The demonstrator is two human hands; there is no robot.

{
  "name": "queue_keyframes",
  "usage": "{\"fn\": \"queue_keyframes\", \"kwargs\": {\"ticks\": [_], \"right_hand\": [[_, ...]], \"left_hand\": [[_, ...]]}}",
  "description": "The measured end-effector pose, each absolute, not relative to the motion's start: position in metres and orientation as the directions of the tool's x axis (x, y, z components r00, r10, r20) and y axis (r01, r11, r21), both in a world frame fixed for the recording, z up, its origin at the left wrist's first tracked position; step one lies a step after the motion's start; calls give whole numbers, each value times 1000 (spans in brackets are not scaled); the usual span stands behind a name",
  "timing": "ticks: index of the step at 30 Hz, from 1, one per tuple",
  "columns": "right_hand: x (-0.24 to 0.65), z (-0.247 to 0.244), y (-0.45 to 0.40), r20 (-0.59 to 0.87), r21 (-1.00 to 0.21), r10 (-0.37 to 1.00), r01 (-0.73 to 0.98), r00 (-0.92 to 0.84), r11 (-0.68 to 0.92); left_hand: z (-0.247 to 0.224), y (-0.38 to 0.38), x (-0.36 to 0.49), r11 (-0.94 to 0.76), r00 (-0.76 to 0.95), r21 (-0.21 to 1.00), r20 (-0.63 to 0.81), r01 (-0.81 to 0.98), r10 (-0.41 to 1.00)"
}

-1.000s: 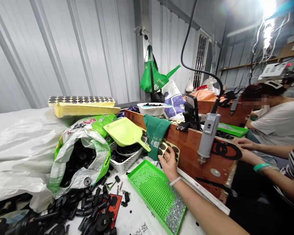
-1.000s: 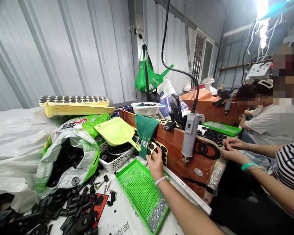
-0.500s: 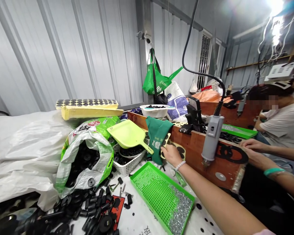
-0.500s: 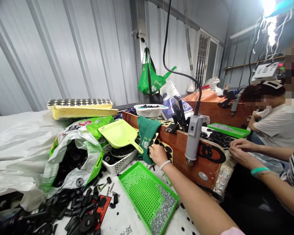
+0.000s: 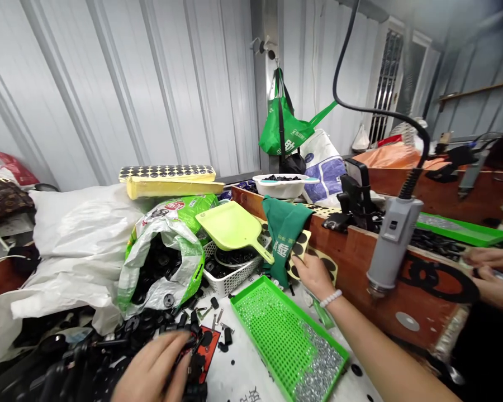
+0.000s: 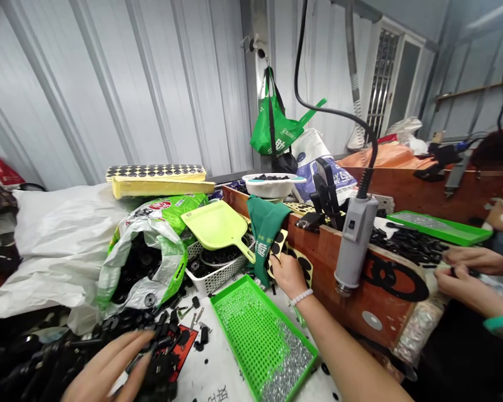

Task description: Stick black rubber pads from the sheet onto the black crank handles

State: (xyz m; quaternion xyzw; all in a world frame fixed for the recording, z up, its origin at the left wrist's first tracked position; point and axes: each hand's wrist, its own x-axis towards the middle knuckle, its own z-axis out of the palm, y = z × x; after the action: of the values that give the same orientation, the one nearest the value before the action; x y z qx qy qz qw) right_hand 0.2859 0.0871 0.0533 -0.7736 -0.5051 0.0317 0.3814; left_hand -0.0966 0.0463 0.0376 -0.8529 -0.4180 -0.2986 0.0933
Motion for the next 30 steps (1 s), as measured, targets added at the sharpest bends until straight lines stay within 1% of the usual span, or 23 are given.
{"fn": "queue_keyframes", "kwargs": {"ticks": [1,2,3,8,11,15,19,25,30], "right_hand": [[288,50,87,348,-633,804,753,482,-178],[289,46,87,361,-643,803,750,474,-154],[291,43,87,376,-651,801,748,466,-130],[300,31,89,456,-682,789,731,411,14],[304,27,91,469,-713,791,697,392,78],[304,24,94,447,-757,795,646,409,93],[304,23,98,429,-778,781,625,454,64],[307,25,96,452,-771,737,636,503,39],[305,30,72,472,-771,690,636,548,22]], "left_hand": [[42,60,-76,-628,486,78,563,774,669],[45,76,-54,-584,489,48,493,810,719],[48,92,-31,-536,492,3,391,845,778],[48,155,54,-476,463,-27,287,879,838],[42,174,72,-467,465,-38,200,883,863],[36,189,80,-438,440,-42,112,898,891],[33,197,80,-401,402,-33,99,916,910],[44,199,71,-342,341,-18,155,939,927],[58,199,63,-309,306,-15,190,951,933]]}}
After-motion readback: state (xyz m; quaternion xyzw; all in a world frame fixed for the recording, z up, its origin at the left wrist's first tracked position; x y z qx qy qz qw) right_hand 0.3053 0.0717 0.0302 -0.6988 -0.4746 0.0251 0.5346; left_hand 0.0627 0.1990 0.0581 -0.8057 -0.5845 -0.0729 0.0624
